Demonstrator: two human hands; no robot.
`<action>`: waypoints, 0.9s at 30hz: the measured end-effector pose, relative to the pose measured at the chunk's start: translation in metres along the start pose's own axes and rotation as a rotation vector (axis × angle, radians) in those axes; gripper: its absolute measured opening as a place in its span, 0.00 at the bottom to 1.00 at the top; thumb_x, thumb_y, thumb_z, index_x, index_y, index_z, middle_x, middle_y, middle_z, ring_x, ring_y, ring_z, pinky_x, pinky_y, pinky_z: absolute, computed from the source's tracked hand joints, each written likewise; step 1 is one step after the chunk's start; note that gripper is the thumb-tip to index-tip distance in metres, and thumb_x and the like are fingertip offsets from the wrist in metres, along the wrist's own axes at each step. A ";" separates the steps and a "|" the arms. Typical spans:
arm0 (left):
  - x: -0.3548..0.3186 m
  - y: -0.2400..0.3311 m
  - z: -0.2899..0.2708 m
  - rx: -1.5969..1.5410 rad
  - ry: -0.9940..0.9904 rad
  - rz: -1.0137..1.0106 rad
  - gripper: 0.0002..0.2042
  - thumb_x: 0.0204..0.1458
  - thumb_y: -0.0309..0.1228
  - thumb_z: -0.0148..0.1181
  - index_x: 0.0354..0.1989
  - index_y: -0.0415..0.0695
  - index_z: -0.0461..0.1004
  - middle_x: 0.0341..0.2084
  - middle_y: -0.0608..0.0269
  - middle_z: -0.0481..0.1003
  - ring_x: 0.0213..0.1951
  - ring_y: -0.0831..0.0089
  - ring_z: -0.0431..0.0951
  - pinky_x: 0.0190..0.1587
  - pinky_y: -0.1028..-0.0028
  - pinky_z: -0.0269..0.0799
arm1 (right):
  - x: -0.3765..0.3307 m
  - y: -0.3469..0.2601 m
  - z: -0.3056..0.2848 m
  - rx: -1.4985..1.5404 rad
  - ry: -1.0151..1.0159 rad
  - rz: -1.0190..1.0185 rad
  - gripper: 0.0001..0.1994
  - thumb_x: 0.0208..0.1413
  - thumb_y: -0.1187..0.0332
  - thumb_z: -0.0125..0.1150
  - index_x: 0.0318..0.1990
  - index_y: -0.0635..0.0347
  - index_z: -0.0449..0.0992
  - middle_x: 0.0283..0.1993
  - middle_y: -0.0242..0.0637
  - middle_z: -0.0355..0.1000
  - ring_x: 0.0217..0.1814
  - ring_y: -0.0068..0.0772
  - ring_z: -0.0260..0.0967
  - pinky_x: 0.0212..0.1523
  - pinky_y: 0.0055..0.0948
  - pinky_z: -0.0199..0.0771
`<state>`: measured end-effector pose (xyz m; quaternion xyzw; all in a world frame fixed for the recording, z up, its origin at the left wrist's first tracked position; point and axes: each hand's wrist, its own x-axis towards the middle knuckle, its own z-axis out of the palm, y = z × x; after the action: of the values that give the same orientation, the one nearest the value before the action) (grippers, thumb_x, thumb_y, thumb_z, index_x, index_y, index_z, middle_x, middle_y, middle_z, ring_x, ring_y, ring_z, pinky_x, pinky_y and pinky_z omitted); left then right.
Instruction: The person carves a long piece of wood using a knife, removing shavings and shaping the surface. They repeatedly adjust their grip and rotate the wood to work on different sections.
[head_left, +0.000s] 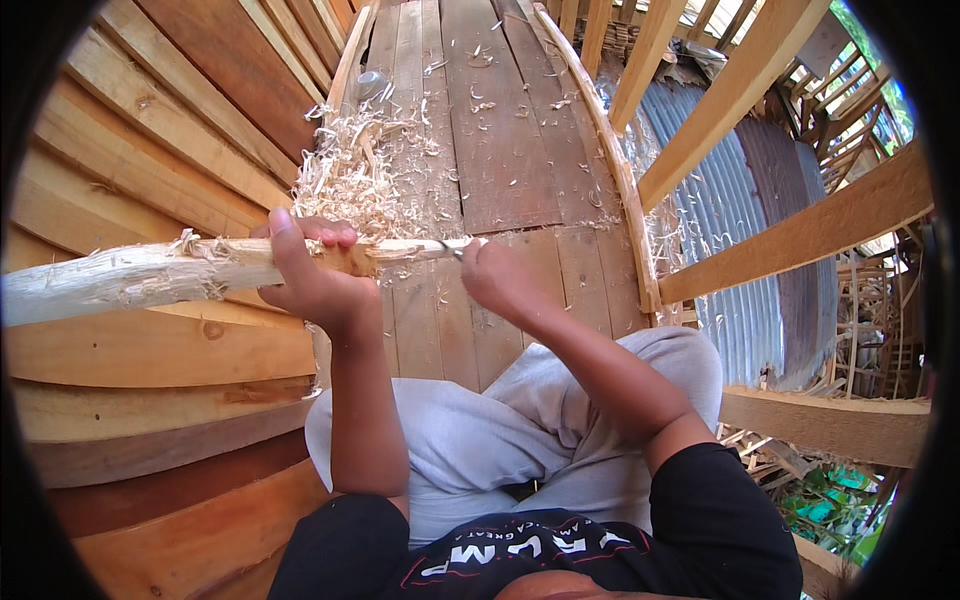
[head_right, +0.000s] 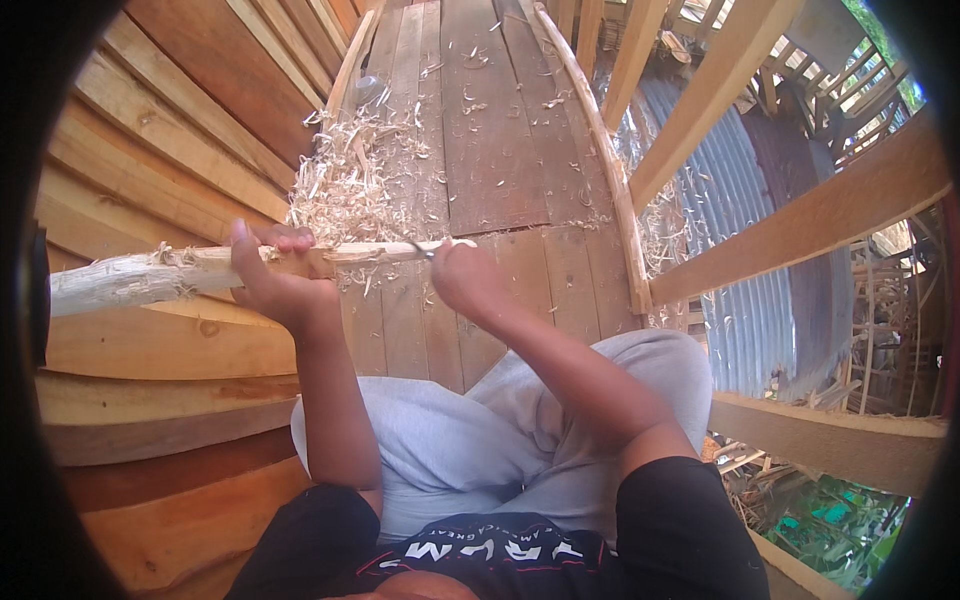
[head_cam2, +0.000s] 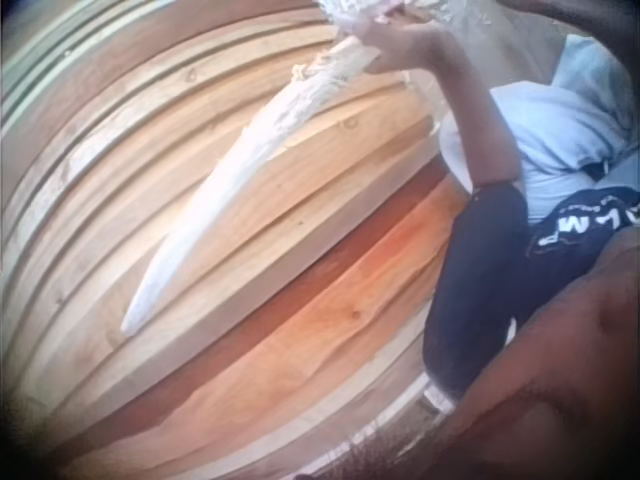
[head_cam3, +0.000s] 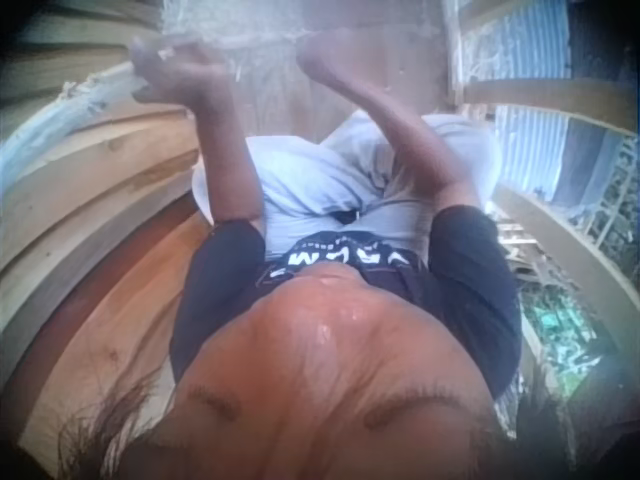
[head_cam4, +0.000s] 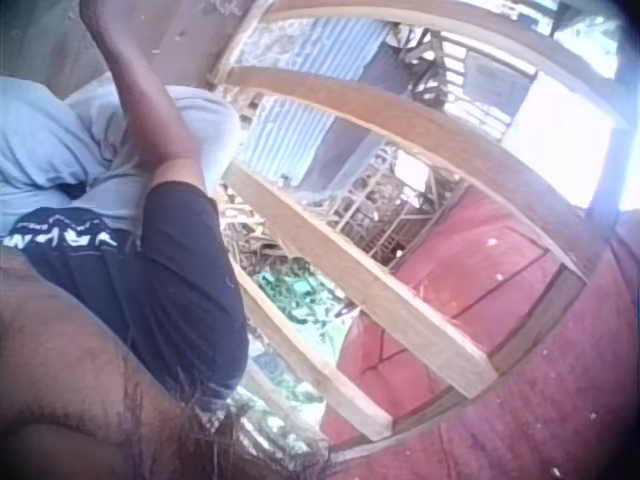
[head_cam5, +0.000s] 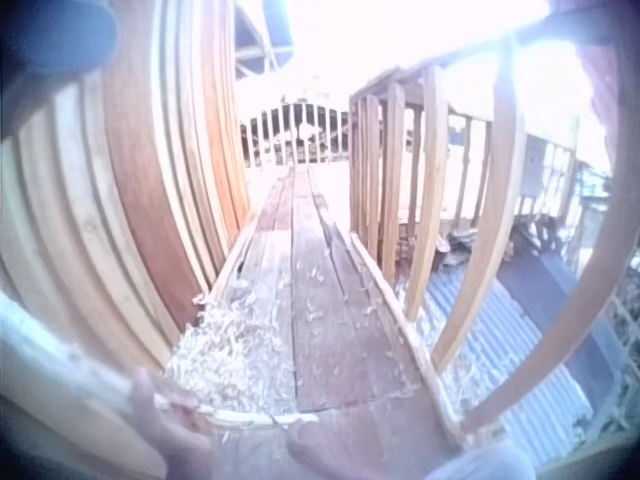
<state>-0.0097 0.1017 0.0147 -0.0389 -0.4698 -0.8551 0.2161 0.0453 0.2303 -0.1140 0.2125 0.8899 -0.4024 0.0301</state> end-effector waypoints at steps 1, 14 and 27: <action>0.001 0.000 0.000 0.003 -0.003 0.020 0.12 0.54 0.32 0.52 0.21 0.43 0.61 0.12 0.65 0.62 0.16 0.75 0.63 0.22 0.75 0.66 | -0.010 -0.027 -0.010 0.034 -0.027 0.028 0.23 0.60 0.61 0.37 0.31 0.71 0.76 0.36 0.62 0.73 0.40 0.63 0.72 0.44 0.54 0.69; 0.001 0.002 -0.006 0.036 -0.047 -0.009 0.12 0.54 0.37 0.52 0.23 0.46 0.60 0.14 0.66 0.60 0.19 0.74 0.63 0.27 0.73 0.65 | -0.010 -0.035 -0.015 0.011 -0.066 0.004 0.24 0.60 0.58 0.36 0.35 0.72 0.75 0.40 0.63 0.72 0.43 0.64 0.70 0.47 0.53 0.67; -0.003 0.003 -0.011 0.078 -0.141 0.023 0.13 0.54 0.38 0.50 0.23 0.46 0.60 0.14 0.66 0.60 0.20 0.74 0.63 0.31 0.72 0.65 | -0.001 -0.022 -0.011 0.044 -0.026 0.069 0.27 0.61 0.57 0.34 0.31 0.74 0.76 0.36 0.65 0.72 0.43 0.65 0.70 0.48 0.52 0.68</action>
<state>-0.0046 0.0928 0.0101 -0.0958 -0.5162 -0.8287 0.1938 0.0389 0.2254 -0.0910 0.2383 0.8726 -0.4234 0.0509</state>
